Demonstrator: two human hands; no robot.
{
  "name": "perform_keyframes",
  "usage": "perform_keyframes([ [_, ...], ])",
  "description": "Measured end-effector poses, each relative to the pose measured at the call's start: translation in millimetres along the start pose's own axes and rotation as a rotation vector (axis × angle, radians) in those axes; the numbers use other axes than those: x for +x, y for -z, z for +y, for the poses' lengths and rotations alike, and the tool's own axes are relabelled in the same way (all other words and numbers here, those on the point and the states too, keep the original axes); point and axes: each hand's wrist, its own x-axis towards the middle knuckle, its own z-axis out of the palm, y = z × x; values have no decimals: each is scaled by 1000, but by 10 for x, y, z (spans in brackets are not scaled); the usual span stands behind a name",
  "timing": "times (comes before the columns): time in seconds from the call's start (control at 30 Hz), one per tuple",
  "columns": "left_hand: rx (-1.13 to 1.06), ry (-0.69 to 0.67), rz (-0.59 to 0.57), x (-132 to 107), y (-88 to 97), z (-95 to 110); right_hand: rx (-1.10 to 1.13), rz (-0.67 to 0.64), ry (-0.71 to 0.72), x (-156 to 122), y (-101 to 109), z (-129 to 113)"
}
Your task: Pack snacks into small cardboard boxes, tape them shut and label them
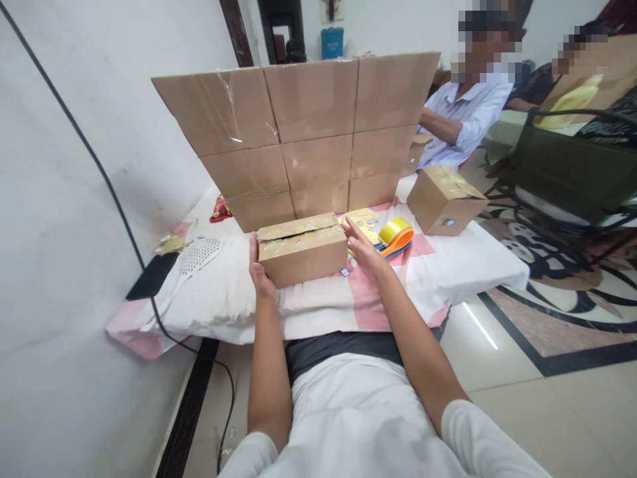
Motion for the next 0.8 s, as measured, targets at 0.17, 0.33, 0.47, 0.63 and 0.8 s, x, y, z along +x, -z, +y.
perform_keyframes([
  [0.17,75,-78,59,45,234,72,-306,43,137,-40,94,-149],
  [0.33,179,-175,21,50,281,264,-319,120,189,-72,312,-327],
  [0.47,264,-288,-104,77,129,413,-439,140,309,-69,176,-622],
  [0.63,259,-226,-117,71,37,462,-536,-37,385,41,-160,-827],
  [0.8,189,-166,-13,31,25,343,-356,-17,246,59,-129,-456],
])
